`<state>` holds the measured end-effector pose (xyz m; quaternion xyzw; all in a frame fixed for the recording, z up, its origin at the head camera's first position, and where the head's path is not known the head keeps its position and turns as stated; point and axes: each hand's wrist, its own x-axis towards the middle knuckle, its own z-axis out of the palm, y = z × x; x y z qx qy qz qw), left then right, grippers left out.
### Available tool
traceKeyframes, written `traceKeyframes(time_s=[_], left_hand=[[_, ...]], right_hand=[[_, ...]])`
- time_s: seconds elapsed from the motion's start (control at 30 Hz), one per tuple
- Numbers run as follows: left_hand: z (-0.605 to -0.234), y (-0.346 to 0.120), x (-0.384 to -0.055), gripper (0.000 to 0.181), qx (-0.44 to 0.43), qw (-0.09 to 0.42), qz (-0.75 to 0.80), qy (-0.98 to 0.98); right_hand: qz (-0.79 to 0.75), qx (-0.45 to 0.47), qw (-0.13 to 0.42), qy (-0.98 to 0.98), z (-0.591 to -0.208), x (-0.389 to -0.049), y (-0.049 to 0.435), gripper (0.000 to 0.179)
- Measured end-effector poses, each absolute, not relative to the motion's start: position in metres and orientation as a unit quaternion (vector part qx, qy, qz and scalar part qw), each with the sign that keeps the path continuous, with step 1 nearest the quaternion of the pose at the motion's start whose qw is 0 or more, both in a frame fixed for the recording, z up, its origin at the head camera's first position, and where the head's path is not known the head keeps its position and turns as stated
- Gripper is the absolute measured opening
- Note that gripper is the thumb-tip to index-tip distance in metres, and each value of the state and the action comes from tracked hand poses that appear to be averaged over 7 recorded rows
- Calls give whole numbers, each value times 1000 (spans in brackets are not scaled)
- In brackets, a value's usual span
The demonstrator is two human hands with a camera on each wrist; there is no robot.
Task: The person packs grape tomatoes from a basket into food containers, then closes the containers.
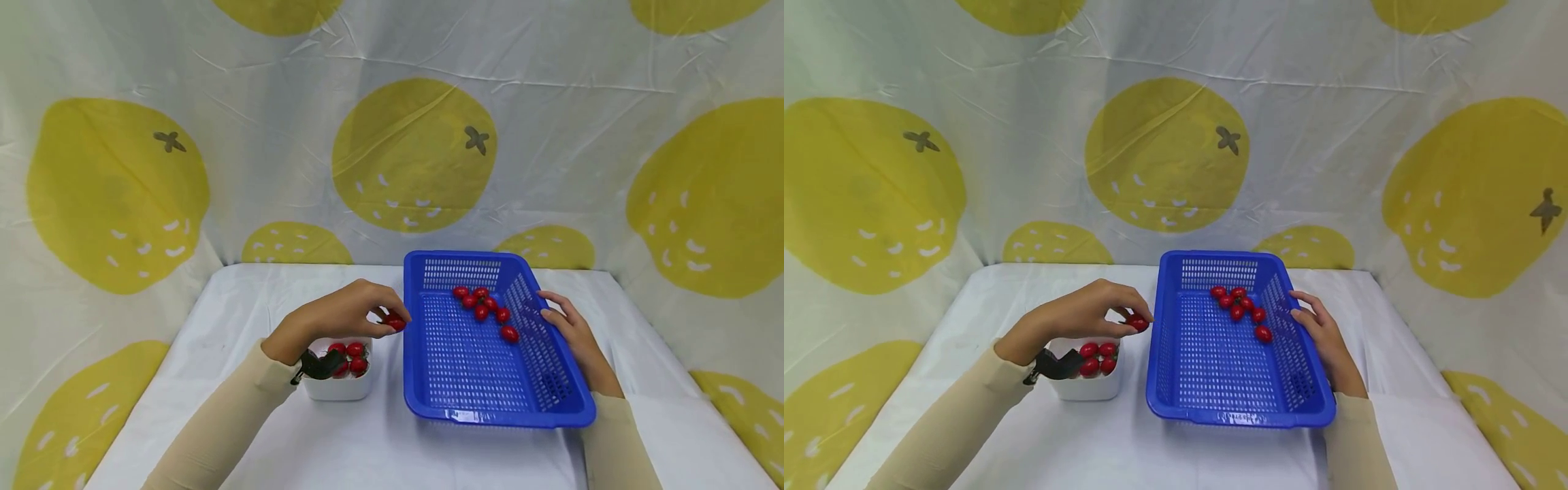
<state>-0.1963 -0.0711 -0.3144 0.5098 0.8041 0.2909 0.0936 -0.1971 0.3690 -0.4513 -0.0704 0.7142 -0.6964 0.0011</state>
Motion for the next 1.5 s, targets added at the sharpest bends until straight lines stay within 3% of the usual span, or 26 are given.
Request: traceKeyframes(time_s=[0.7,1.1,1.5], left_hand=[[-355,-134,-195,24,425,110,321,840],[-375,-140,-194,23,398,135,311,853],[-384,-137,-189,19,400,122,282,863]], right_hand=[[-690,-86,-12,718,-456,-199,370,45],[-684,-71,-7,726,-456,-198,370,44],[-690,-65,-2,721,-453,-196,369,45]])
